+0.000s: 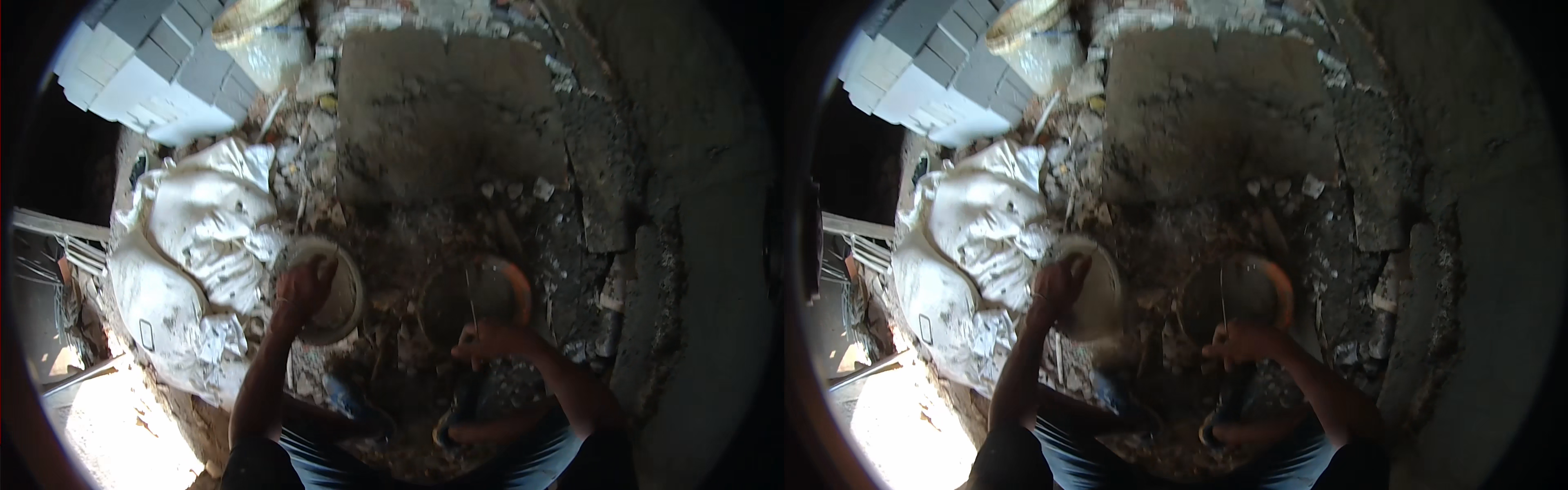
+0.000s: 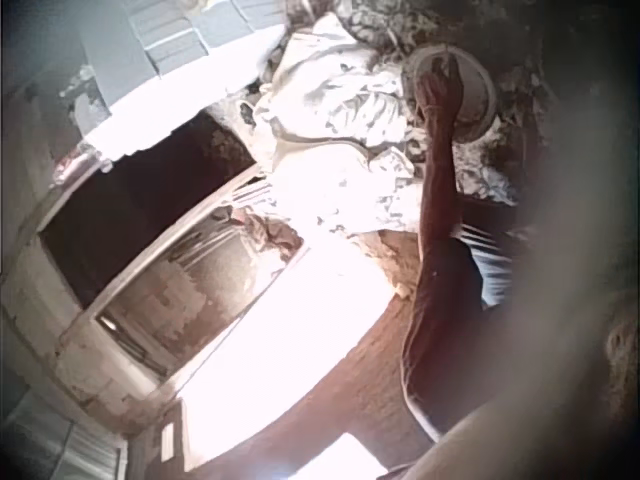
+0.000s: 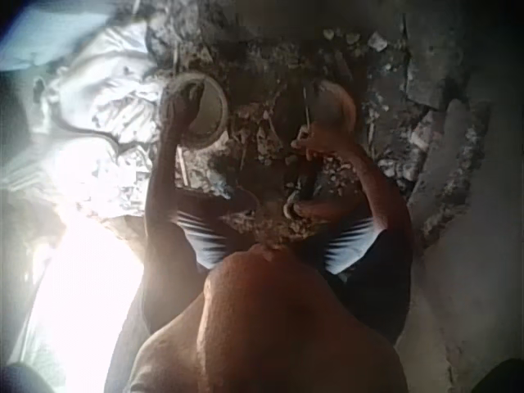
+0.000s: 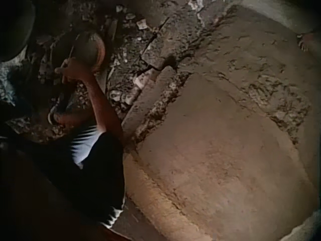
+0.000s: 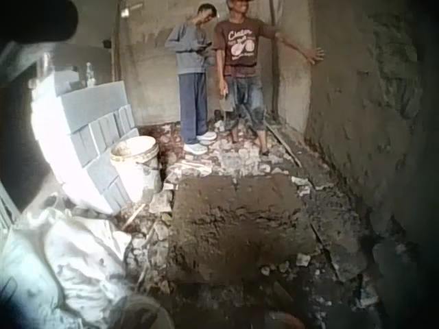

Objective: The person holds containers of mortar while a coworker applies mortar to a wall using a trowel and levels it with a wooden board.

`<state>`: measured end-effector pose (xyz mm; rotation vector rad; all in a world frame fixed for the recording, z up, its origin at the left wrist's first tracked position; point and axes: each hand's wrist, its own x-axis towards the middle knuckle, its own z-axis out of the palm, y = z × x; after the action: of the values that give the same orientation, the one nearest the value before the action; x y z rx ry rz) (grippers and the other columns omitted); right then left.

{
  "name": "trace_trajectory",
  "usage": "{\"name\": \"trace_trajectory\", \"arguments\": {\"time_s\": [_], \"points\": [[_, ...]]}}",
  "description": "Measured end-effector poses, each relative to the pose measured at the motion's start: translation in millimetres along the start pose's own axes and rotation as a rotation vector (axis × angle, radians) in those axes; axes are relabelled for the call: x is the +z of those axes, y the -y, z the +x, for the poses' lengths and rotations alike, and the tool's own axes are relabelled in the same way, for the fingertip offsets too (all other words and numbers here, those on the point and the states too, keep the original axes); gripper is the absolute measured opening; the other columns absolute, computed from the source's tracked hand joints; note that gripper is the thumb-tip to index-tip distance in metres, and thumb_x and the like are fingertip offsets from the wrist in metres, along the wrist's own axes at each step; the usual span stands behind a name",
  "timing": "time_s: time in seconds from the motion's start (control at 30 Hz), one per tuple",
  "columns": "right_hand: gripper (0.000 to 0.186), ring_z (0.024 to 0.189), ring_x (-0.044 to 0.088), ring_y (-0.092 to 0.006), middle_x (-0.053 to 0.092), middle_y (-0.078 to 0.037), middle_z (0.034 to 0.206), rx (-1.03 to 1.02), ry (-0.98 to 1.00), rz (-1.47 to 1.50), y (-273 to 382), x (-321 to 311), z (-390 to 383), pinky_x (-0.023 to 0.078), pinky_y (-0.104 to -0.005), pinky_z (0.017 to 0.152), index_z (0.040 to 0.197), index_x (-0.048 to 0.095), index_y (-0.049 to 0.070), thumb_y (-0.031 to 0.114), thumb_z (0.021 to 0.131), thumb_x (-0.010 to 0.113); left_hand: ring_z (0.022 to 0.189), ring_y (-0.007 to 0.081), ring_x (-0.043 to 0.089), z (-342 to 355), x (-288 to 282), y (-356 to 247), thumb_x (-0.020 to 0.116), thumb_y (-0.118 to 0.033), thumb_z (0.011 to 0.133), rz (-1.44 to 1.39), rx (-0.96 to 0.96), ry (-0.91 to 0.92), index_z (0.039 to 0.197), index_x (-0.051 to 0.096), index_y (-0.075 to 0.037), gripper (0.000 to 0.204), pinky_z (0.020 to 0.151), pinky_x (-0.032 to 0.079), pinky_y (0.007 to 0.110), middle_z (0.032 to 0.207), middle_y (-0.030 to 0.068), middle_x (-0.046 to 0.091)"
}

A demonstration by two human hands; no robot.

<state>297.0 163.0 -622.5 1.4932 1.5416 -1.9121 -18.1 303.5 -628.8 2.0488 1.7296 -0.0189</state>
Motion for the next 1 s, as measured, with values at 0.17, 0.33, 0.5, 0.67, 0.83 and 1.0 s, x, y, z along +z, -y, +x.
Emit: {"name": "trace_trajectory", "arguments": {"time_s": [0.17, 0.33, 0.5, 0.67, 0.83, 1.0], "points": [[0.056, 0.079, 0.061, -0.0199, 0.065, -0.008, 0.087, -0.222, 0.036, -0.219, -36.2, -9.9, 21.9, 0.047, -0.032, 0.071, 0.093, 0.058, 0.004, 0.058, 0.079, 0.048, 0.091, 0.031, 0.058, 22.5, 6.6, 25.2, 0.046, -0.04, 0.084, -0.055, 0.303, 0.163, 0.109, 0.056, -0.015, 0.037, 0.078, 0.046, 0.039, 0.105, 0.0121, 0.059], [0.068, 0.092, 0.058, -0.028, 0.065, -0.012, 0.089, 0.108, 0.013, -0.818, 15.7, -14.3, 0.8, 0.044, -0.0387, 0.081, 0.09, 0.064, 0.002, 0.066, 0.074, 0.046, 0.084, 0.0278, 0.06, 30.5, 10.3, 54.0, 0.053, -0.025, 0.082, 0.087, 0.305, 0.146, 0.114, 0.055, -0.017, 0.034, 0.072, 0.05, 0.035, 0.089, 0.0123, 0.061], [0.056, 0.073, 0.061, -0.0307, 0.064, -0.016, 0.081, -0.08, -0.442, -0.862, 7.0, -23.9, 20.6, 0.047, -0.042, 0.066, 0.083, 0.064, -0.001, 0.053, 0.07, 0.057, 0.077, 0.0274, 0.061, 27.6, -10.4, 37.6, 0.052, -0.024, 0.081, -0.121, 0.004, 0.377, 0.114, 0.055, -0.016, 0.034, 0.064, 0.052, 0.035, 0.089, 0.013, 0.061], [0.038, 0.073, 0.061, -0.0332, 0.063, -0.019, 0.081, -0.064, -0.439, -0.944, 42.2, -32.3, 36.9, 0.048, -0.043, 0.065, 0.086, 0.064, -0.001, 0.032, 0.068, 0.061, 0.071, 0.0223, 0.062, 52.2, -7.0, 78.1, 0.05, -0.031, 0.08, -0.152, 0.016, 0.41, 0.116, 0.052, -0.014, 0.04, 0.055, 0.053, 0.032, 0.09, 0.0115, 0.06], [0.018, 0.07, 0.062, -0.0302, 0.064, -0.015, 0.077, 0.424, -0.15, -1.169, -132.3, -158.2, 228.8, 0.049, -0.0442, 0.058, 0.076, 0.068, 0.006, 0.019, 0.067, 0.061, 0.058, 0.0187, 0.061, 107.8, -2.7, -12.5, 0.05, -0.017, 0.079, -0.088, 0.299, 0.495, 0.111, 0.055, -0.013, 0.033, 0.048, 0.051, 0.03, 0.082, 0.0121, 0.06], [0.015, 0.071, 0.062, -0.0295, 0.065, -0.013, 0.078, 0.087, -0.501, -1.203, -0.3, -110.9, 214.3, 0.05, -0.0431, 0.059, 0.075, 0.068, 0.008, 0.017, 0.065, 0.062, 0.08, 0.0295, 0.062, 103.0, 52.2, 194.7, 0.049, -0.028, 0.08, 0.138, 0.705, -0.268, 0.103, 0.061, -0.011, 0.03, 0.073, 0.049, 0.037, 0.09, 0.0156, 0.063]]}}
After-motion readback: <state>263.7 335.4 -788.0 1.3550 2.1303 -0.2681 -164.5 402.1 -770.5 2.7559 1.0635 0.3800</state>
